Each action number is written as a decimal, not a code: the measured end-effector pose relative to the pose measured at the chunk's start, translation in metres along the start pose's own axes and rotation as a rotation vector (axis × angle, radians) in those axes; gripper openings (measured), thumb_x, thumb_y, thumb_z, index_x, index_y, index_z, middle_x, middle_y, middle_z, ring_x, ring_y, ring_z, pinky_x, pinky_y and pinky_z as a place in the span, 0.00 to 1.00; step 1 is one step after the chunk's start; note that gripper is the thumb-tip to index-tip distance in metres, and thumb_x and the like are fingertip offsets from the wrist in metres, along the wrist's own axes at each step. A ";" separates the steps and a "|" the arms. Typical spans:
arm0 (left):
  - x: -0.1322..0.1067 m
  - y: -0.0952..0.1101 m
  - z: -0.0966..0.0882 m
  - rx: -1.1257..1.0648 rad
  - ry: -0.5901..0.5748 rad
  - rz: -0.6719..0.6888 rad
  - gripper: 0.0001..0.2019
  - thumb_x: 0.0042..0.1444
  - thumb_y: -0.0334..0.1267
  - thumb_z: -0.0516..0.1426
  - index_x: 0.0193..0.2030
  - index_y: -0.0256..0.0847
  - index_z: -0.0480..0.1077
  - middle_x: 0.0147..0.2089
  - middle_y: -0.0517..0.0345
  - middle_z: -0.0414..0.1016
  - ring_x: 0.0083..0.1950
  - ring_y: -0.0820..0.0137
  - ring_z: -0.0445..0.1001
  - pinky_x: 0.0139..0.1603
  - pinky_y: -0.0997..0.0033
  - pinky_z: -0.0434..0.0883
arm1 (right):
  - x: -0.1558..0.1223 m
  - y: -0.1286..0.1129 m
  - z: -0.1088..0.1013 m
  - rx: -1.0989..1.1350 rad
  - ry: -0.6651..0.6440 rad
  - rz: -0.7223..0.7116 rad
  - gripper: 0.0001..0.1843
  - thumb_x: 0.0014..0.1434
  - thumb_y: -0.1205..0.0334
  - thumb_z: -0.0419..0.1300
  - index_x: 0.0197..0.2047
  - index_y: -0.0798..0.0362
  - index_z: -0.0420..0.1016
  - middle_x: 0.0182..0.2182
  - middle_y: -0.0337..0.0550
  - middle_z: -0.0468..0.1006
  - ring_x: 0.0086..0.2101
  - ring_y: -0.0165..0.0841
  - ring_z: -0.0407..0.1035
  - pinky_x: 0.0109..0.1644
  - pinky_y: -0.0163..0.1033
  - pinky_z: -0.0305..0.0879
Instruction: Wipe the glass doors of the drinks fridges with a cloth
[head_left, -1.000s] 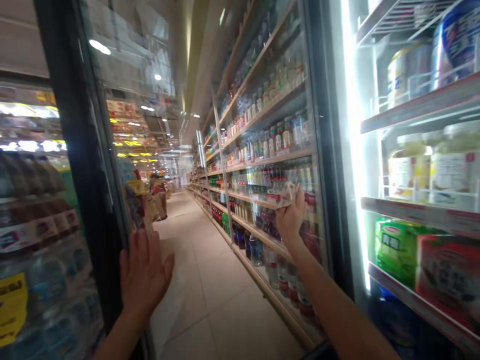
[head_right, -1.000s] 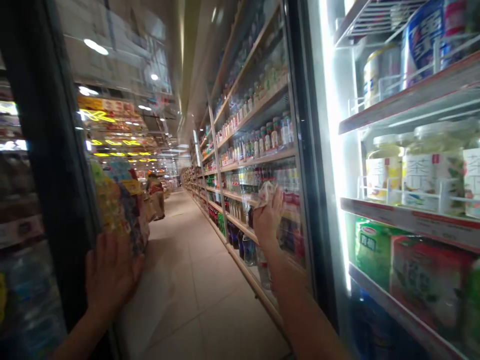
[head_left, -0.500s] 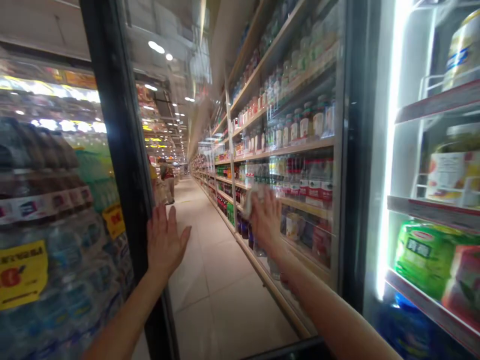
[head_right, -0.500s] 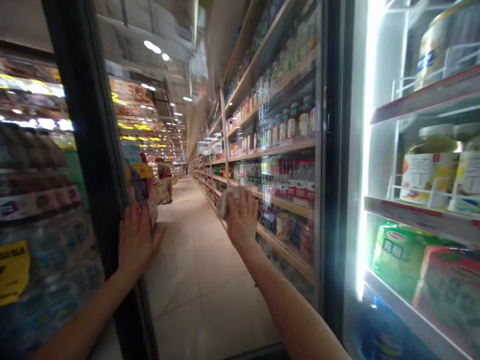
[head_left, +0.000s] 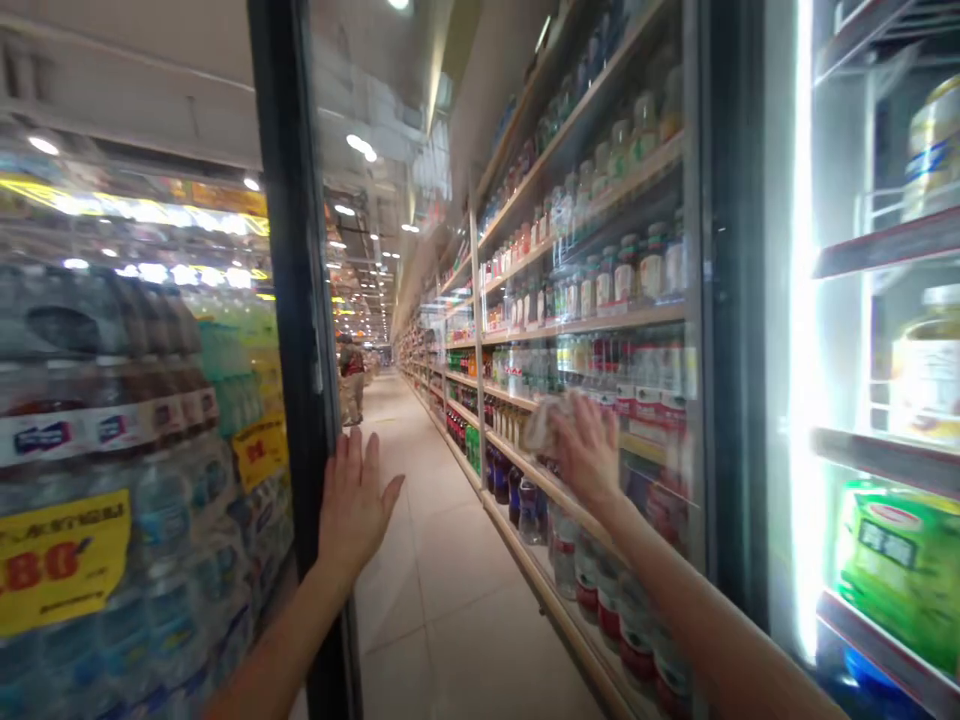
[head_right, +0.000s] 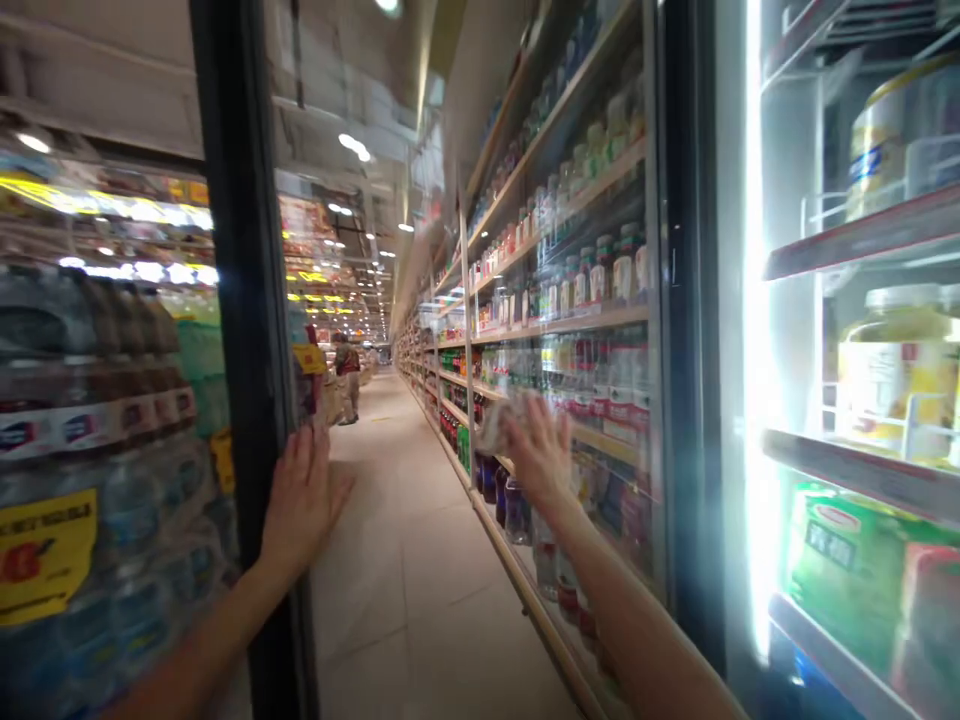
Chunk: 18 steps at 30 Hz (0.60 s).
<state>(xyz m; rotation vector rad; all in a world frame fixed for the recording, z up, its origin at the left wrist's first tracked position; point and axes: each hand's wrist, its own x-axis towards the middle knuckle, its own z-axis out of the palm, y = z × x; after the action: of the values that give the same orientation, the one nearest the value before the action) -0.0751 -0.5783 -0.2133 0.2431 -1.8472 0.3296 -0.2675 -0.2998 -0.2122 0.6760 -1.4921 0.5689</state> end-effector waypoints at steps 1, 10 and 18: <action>0.000 0.001 0.000 0.003 0.003 -0.005 0.31 0.62 0.47 0.43 0.67 0.31 0.45 0.68 0.35 0.45 0.70 0.54 0.39 0.65 0.45 0.50 | 0.003 0.010 -0.001 -0.025 0.076 0.144 0.25 0.60 0.65 0.48 0.61 0.45 0.59 0.63 0.50 0.54 0.63 0.42 0.47 0.62 0.60 0.43; 0.003 0.035 0.003 0.059 0.054 -0.036 0.30 0.60 0.47 0.47 0.67 0.36 0.47 0.68 0.38 0.47 0.70 0.50 0.38 0.62 0.39 0.53 | 0.000 -0.008 0.006 0.035 0.012 -0.123 0.23 0.58 0.69 0.51 0.56 0.43 0.65 0.61 0.45 0.59 0.63 0.39 0.47 0.62 0.56 0.46; 0.006 0.059 0.004 0.008 0.031 -0.123 0.32 0.59 0.45 0.49 0.67 0.34 0.45 0.68 0.34 0.45 0.70 0.48 0.38 0.60 0.37 0.54 | 0.031 0.006 0.002 0.040 0.142 0.246 0.26 0.58 0.65 0.48 0.60 0.49 0.60 0.64 0.55 0.51 0.64 0.46 0.42 0.60 0.62 0.47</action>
<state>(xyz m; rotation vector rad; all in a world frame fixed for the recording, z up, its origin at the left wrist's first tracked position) -0.0997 -0.5243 -0.2146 0.3535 -1.7922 0.2544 -0.2722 -0.2990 -0.1814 0.4747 -1.4419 0.8200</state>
